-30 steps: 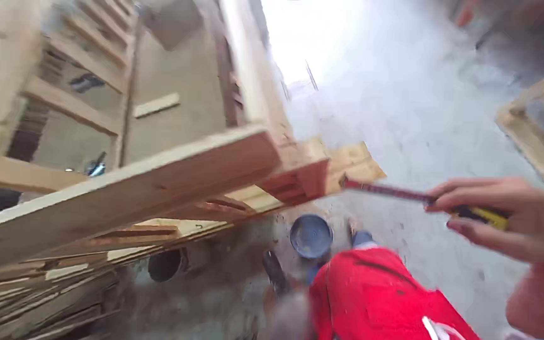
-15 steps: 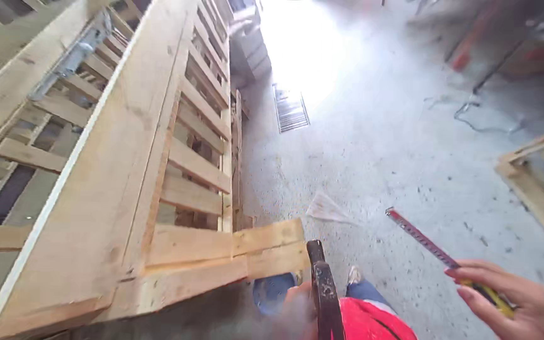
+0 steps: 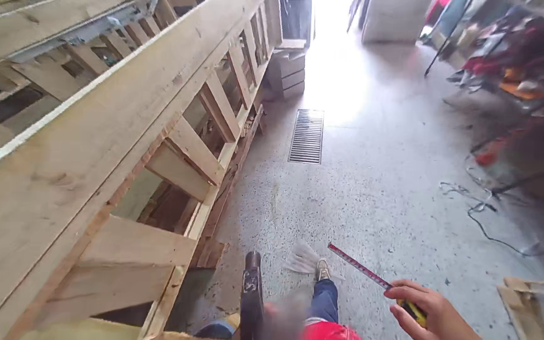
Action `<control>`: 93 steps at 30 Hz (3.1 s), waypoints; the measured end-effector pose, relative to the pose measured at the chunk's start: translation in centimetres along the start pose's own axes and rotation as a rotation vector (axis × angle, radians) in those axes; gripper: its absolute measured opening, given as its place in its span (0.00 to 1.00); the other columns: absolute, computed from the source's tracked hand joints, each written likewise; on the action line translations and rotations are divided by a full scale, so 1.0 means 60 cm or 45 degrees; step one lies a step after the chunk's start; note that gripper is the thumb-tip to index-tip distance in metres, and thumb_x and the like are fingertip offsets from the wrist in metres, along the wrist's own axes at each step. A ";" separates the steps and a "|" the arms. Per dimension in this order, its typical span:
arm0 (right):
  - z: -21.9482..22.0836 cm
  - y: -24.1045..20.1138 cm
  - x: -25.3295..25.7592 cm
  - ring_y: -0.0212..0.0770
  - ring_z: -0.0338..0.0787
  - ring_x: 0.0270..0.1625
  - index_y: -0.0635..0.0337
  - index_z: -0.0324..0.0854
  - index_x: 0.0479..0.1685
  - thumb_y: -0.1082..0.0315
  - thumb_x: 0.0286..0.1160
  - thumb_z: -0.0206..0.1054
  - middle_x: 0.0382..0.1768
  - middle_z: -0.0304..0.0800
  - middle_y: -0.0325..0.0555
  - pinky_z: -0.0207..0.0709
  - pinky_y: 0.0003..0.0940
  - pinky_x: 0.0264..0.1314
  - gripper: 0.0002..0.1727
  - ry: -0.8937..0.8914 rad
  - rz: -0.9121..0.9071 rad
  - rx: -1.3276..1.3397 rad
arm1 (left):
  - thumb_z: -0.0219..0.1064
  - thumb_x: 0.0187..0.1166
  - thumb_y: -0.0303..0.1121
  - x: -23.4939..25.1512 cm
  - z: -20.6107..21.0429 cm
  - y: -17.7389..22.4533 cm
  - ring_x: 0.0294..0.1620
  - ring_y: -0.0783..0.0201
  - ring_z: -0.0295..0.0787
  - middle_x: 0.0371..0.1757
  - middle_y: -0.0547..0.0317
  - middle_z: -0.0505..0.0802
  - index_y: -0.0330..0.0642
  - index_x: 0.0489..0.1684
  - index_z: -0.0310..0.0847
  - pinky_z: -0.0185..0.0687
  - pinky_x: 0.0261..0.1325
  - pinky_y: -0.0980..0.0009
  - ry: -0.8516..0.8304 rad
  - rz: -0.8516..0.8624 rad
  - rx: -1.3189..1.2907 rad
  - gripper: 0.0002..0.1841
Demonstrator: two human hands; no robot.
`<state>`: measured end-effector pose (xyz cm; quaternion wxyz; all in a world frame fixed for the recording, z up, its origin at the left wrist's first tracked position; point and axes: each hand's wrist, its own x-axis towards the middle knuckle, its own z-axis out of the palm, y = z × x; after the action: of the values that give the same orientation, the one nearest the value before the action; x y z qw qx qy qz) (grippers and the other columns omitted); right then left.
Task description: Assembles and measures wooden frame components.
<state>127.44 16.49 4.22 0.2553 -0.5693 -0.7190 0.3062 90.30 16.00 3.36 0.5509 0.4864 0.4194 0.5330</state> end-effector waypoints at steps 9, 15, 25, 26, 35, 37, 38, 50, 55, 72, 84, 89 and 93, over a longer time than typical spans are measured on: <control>-0.313 0.126 0.303 0.40 0.93 0.41 0.58 0.93 0.46 0.52 0.75 0.62 0.50 0.94 0.52 0.87 0.41 0.39 0.21 0.275 -0.008 -0.334 | 0.70 0.80 0.51 0.409 0.119 0.032 0.20 0.74 0.78 0.30 0.68 0.85 0.55 0.74 0.76 0.79 0.23 0.75 0.029 0.139 0.020 0.25; -0.442 0.274 0.523 0.55 0.93 0.47 0.66 0.90 0.49 0.54 0.76 0.63 0.53 0.92 0.65 0.85 0.55 0.46 0.22 0.265 0.151 -0.386 | 0.70 0.77 0.43 0.718 0.213 -0.018 0.49 0.74 0.91 0.56 0.71 0.91 0.61 0.75 0.66 0.91 0.51 0.73 -0.156 0.362 0.382 0.27; -0.640 0.383 1.217 0.53 0.90 0.36 0.60 0.90 0.47 0.47 0.75 0.58 0.46 0.93 0.57 0.81 0.59 0.34 0.25 0.245 -0.155 -0.609 | 0.69 0.73 0.30 1.225 0.282 -0.069 0.44 0.67 0.92 0.53 0.59 0.92 0.49 0.72 0.72 0.94 0.45 0.66 -0.042 0.241 0.543 0.25; -0.647 0.375 1.301 0.52 0.89 0.34 0.59 0.90 0.48 0.47 0.74 0.59 0.46 0.93 0.56 0.80 0.59 0.32 0.25 0.226 -0.212 -0.604 | 0.68 0.75 0.31 1.268 0.279 -0.064 0.45 0.67 0.92 0.55 0.60 0.91 0.51 0.73 0.71 0.94 0.46 0.67 0.001 0.293 0.558 0.25; -0.577 0.306 1.976 0.52 0.91 0.41 0.58 0.91 0.51 0.60 0.75 0.66 0.48 0.92 0.51 0.84 0.60 0.42 0.15 0.079 -0.504 -0.569 | 0.66 0.84 0.50 1.687 0.190 -0.146 0.33 0.69 0.89 0.48 0.61 0.93 0.49 0.87 0.58 0.90 0.36 0.70 -0.031 0.282 0.169 0.35; -0.554 0.296 2.099 0.50 0.91 0.41 0.57 0.91 0.51 0.60 0.75 0.66 0.47 0.92 0.49 0.84 0.59 0.43 0.15 0.077 -0.487 -0.555 | 0.69 0.81 0.50 1.788 0.161 -0.190 0.27 0.73 0.84 0.33 0.65 0.89 0.41 0.65 0.75 0.85 0.31 0.73 0.092 0.153 0.357 0.25; -0.544 0.292 2.156 0.50 0.91 0.41 0.57 0.91 0.51 0.60 0.74 0.67 0.47 0.92 0.49 0.84 0.58 0.42 0.14 0.062 -0.495 -0.554 | 0.69 0.81 0.52 1.845 0.154 -0.186 0.24 0.73 0.82 0.29 0.64 0.87 0.39 0.58 0.77 0.83 0.28 0.72 0.129 0.135 0.474 0.24; -0.496 0.228 2.506 0.50 0.90 0.43 0.58 0.88 0.55 0.64 0.73 0.71 0.49 0.90 0.52 0.85 0.53 0.45 0.14 -0.014 -0.675 -0.552 | 0.70 0.81 0.51 2.304 0.123 -0.081 0.32 0.71 0.90 0.37 0.56 0.93 0.34 0.56 0.79 0.91 0.35 0.70 0.165 0.684 0.672 0.25; -0.503 0.265 2.622 0.49 0.92 0.47 0.58 0.89 0.57 0.60 0.72 0.69 0.51 0.92 0.51 0.86 0.52 0.50 0.18 0.023 -0.763 -0.561 | 0.72 0.75 0.38 2.427 0.092 -0.053 0.36 0.71 0.91 0.41 0.57 0.94 0.34 0.62 0.77 0.92 0.41 0.69 0.245 0.512 0.678 0.22; -0.533 0.260 2.661 0.49 0.89 0.42 0.60 0.89 0.56 0.60 0.73 0.64 0.51 0.91 0.51 0.83 0.48 0.41 0.19 -0.012 -0.873 -0.770 | 0.65 0.84 0.42 2.562 0.049 -0.036 0.27 0.71 0.86 0.39 0.62 0.91 0.45 0.76 0.67 0.86 0.29 0.70 0.436 0.137 0.720 0.25; -0.544 0.213 2.638 0.43 0.89 0.38 0.57 0.90 0.54 0.58 0.70 0.64 0.49 0.92 0.47 0.82 0.46 0.37 0.19 -0.059 -0.746 -0.831 | 0.63 0.86 0.44 2.551 0.046 -0.001 0.25 0.72 0.84 0.36 0.63 0.89 0.47 0.78 0.65 0.83 0.27 0.72 0.389 0.088 0.676 0.25; -0.544 0.204 2.633 0.40 0.88 0.36 0.57 0.90 0.53 0.58 0.70 0.64 0.48 0.92 0.45 0.81 0.42 0.35 0.19 -0.075 -0.728 -0.829 | 0.63 0.85 0.43 2.548 0.043 -0.002 0.24 0.73 0.82 0.36 0.63 0.89 0.43 0.78 0.66 0.81 0.27 0.74 0.372 0.165 0.694 0.26; -0.543 0.198 2.628 0.39 0.88 0.37 0.56 0.90 0.54 0.57 0.70 0.63 0.49 0.92 0.45 0.81 0.42 0.35 0.19 -0.072 -0.688 -0.854 | 0.62 0.86 0.43 2.549 0.041 -0.003 0.24 0.73 0.82 0.36 0.63 0.88 0.42 0.78 0.66 0.82 0.27 0.73 0.351 0.180 0.707 0.26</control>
<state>123.70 177.08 20.62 0.1073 -0.4034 -0.9087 -0.0066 104.97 168.00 12.24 0.2965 0.5693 0.5847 0.4960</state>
